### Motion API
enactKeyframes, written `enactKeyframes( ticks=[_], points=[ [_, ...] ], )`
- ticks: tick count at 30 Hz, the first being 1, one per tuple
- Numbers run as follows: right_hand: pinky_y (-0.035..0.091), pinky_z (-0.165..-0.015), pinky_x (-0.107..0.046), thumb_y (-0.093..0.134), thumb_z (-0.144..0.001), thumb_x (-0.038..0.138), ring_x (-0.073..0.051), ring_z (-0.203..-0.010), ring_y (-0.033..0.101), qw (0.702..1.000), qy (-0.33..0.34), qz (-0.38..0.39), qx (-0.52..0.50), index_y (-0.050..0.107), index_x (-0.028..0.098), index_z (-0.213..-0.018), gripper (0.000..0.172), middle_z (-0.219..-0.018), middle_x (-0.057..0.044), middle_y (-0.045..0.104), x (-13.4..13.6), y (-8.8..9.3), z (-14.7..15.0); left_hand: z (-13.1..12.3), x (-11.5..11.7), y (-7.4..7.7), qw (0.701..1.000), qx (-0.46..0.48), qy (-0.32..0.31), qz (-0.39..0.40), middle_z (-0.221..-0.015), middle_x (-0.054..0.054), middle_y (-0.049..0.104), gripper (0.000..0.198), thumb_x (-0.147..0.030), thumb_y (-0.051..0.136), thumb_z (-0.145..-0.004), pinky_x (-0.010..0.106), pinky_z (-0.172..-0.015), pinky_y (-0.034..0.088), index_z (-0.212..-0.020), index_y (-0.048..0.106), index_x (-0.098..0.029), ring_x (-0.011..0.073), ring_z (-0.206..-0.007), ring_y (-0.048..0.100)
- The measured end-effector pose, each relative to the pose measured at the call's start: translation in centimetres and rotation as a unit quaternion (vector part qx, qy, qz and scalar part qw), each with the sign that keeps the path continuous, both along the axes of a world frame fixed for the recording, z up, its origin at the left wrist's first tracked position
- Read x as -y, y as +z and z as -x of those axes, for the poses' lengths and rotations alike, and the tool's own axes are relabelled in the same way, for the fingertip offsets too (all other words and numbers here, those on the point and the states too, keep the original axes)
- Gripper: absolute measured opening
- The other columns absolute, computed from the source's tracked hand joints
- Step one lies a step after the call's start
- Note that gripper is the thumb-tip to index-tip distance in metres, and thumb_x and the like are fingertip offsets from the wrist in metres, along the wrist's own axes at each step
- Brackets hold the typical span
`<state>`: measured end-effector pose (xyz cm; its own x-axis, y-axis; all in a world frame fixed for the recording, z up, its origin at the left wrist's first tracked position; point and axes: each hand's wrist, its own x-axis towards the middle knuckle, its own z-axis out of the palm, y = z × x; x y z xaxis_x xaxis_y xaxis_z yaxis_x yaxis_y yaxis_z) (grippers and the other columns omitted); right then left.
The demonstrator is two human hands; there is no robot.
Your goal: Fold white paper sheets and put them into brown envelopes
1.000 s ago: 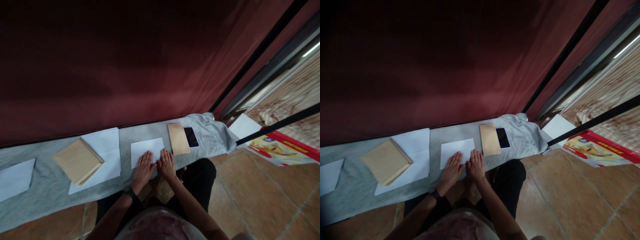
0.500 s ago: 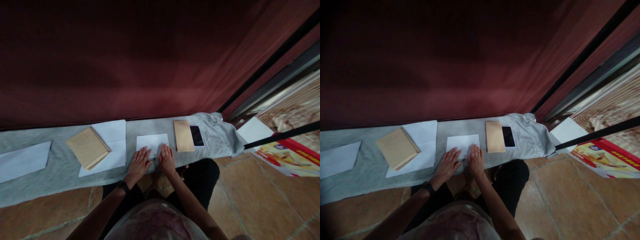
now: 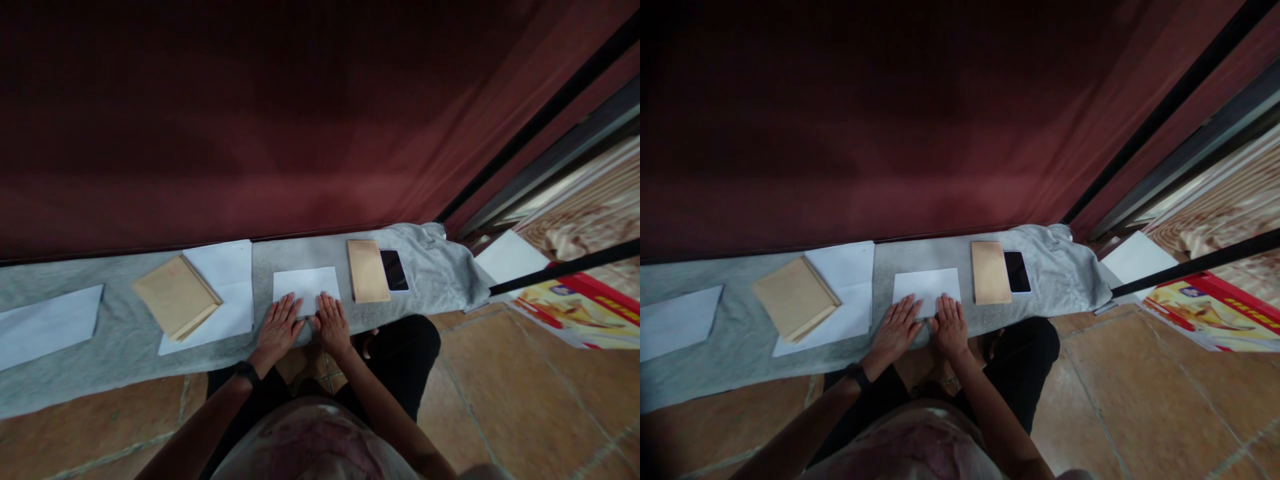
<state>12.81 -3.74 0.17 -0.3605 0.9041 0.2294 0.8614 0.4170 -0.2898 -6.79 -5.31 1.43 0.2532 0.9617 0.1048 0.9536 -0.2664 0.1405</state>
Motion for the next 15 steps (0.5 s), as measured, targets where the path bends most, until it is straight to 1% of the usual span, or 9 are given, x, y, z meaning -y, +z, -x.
enactKeyframes(
  ticks=[7,11,15],
  points=[
    [0.025,-0.121,-0.049,0.036,-0.106,0.038,-0.028,-0.149,0.033,0.999,-0.035,0.007,0.008,0.031,0.012,-0.158,0.058,-0.16,-0.014,0.038,-0.1,-0.3,-1.9,0.1,0.1,-0.2,1.0,0.002,-0.002,-0.011,-0.163,0.01,0.033,0.059,-0.043,0.04,-0.1,0.049,-0.124,0.023,-0.154,0.041,-0.021,0.0271,-0.152,0.029],
    [0.025,-0.12,-0.049,0.034,-0.107,0.039,-0.028,-0.146,0.037,0.999,-0.048,0.001,0.009,0.032,0.013,-0.158,0.057,-0.158,-0.015,0.041,-0.1,-0.4,-2.7,0.1,0.1,-0.1,1.0,0.003,-0.003,-0.015,-0.162,0.011,0.035,0.059,-0.044,0.04,-0.1,0.049,-0.124,0.023,-0.153,0.042,-0.019,0.0277,-0.152,0.029],
    [0.025,-0.12,-0.047,0.033,-0.107,0.04,-0.028,-0.145,0.04,0.998,-0.055,-0.007,0.011,0.033,0.011,-0.157,0.058,-0.157,-0.016,0.042,0.0,-0.4,-3.2,0.1,0.1,-0.1,1.0,0.005,-0.002,-0.012,-0.163,0.01,0.034,0.06,-0.045,0.039,-0.1,0.049,-0.125,0.022,-0.154,0.041,-0.019,0.0278,-0.152,0.028]
  ],
)
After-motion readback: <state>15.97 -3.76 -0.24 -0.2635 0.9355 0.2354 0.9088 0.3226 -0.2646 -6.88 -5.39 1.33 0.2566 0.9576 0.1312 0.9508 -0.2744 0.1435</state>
